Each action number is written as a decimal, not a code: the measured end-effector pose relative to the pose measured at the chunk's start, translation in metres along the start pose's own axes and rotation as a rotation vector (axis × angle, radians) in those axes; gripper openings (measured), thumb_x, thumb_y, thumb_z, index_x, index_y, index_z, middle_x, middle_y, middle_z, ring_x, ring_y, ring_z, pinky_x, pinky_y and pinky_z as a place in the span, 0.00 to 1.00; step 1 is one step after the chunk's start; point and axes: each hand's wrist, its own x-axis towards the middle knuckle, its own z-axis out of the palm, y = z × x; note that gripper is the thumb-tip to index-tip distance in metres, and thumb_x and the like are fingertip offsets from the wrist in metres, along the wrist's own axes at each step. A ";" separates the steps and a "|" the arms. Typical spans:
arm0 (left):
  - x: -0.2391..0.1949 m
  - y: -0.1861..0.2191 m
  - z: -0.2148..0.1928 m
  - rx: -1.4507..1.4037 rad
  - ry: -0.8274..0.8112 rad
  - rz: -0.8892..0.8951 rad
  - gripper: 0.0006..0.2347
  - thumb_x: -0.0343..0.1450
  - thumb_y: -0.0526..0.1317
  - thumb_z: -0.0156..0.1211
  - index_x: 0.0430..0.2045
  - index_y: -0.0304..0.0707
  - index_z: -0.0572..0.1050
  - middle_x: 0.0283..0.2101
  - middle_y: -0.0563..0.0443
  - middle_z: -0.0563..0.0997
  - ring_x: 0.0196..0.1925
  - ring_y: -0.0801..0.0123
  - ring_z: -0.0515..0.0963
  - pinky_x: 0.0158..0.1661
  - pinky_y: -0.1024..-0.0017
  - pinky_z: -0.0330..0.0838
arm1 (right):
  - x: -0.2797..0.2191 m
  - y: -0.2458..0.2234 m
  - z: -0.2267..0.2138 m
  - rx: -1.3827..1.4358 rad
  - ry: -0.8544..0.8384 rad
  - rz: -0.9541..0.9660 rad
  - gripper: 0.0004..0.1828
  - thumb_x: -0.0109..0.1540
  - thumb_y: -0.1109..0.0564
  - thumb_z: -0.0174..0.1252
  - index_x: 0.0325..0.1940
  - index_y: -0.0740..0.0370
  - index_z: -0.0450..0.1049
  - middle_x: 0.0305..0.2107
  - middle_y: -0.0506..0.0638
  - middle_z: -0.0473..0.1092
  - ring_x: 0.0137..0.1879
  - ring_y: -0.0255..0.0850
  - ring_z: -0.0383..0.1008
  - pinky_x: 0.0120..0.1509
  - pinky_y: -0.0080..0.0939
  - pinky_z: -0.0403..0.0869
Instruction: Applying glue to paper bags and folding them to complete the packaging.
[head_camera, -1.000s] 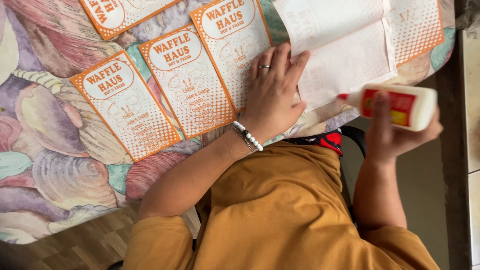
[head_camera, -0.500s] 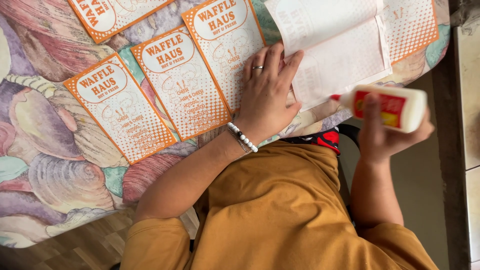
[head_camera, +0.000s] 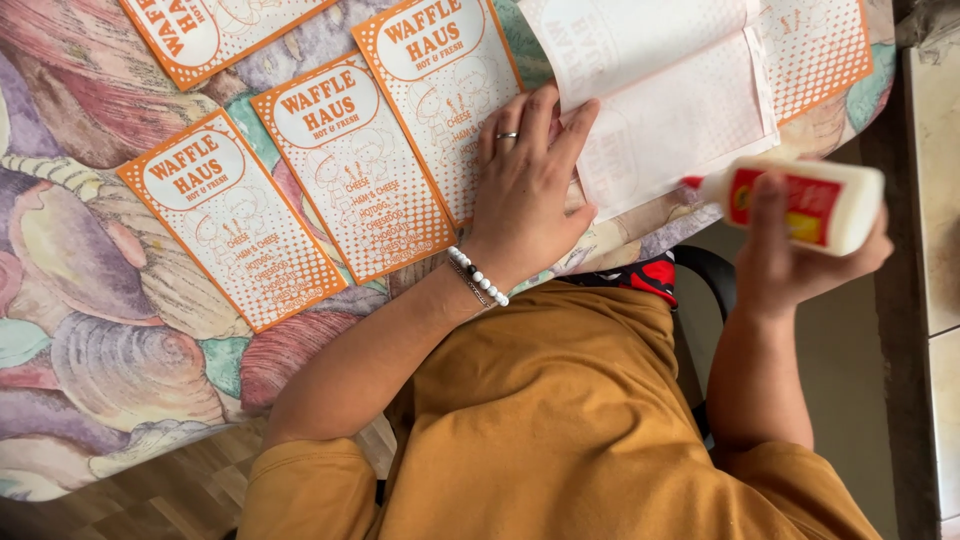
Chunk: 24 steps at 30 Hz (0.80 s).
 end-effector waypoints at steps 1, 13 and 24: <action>0.000 0.000 0.001 -0.004 -0.005 -0.004 0.41 0.53 0.49 0.81 0.63 0.46 0.67 0.62 0.43 0.65 0.66 0.48 0.66 0.67 0.52 0.59 | -0.001 -0.012 0.006 -0.003 -0.048 0.014 0.34 0.64 0.81 0.65 0.63 0.69 0.52 0.48 0.76 0.58 0.45 0.77 0.73 0.48 0.78 0.81; 0.001 0.000 -0.003 0.005 -0.020 0.006 0.41 0.55 0.51 0.82 0.63 0.45 0.67 0.61 0.43 0.65 0.65 0.49 0.66 0.65 0.50 0.61 | 0.008 0.021 -0.012 0.022 0.021 -0.038 0.32 0.66 0.83 0.65 0.63 0.68 0.54 0.49 0.78 0.62 0.48 0.74 0.71 0.50 0.77 0.81; 0.001 0.000 -0.004 -0.008 -0.024 0.004 0.42 0.54 0.50 0.83 0.63 0.45 0.67 0.61 0.42 0.65 0.64 0.47 0.66 0.65 0.51 0.61 | 0.021 0.036 -0.029 -0.018 0.020 0.013 0.25 0.70 0.80 0.65 0.63 0.72 0.60 0.47 0.82 0.68 0.48 0.77 0.75 0.50 0.76 0.83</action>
